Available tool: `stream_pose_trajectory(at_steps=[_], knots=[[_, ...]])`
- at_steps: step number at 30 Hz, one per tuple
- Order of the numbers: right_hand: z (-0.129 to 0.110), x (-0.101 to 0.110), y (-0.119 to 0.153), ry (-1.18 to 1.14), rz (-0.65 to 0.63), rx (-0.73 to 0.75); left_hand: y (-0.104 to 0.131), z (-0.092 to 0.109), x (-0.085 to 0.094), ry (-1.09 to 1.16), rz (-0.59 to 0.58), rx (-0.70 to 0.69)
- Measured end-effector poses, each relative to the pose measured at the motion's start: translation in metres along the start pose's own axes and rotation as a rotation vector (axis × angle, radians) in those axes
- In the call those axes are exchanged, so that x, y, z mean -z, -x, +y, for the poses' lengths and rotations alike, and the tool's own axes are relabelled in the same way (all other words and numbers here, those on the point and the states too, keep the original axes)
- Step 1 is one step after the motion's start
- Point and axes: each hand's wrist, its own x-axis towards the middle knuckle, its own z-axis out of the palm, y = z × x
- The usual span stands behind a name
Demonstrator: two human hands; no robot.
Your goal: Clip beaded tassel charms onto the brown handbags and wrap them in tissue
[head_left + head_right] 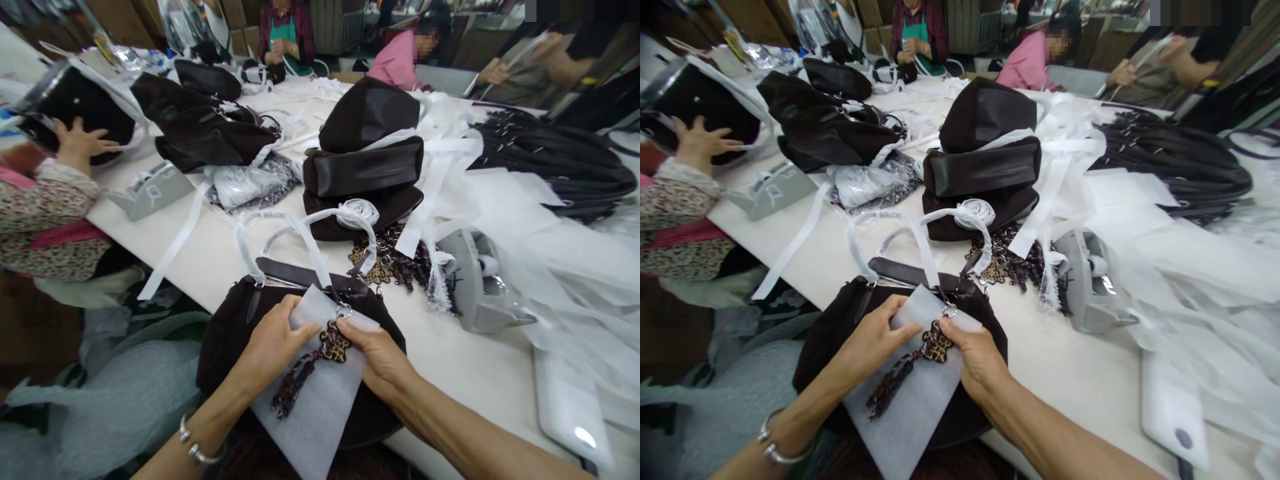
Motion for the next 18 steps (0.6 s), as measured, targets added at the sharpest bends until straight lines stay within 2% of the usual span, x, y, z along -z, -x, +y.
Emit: stream_pose_trajectory(at_steps=[3, 8, 11, 15, 18], knots=[[0.004, 0.0, -0.001, 0.055, 0.02, 0.028, 0.013, 0.011, -0.009, -0.022, -0.02, -0.113], [0.009, -0.003, -0.001, 0.138, 0.041, 0.082, 0.043, 0.02, -0.043, -0.573, -0.029, -0.432], [0.005, -0.003, 0.001, 0.137, 0.032, 0.047, 0.049, 0.014, -0.053, -0.741, -0.027, -0.552], [-0.005, 0.001, 0.01, 0.137, -0.079, -0.001, 0.047, 0.005, -0.054, -0.755, -0.02, -0.514], [-0.01, 0.004, 0.02, 0.184, -0.182, -0.004, 0.051, 0.005, -0.057, -0.667, -0.006, -0.454]])
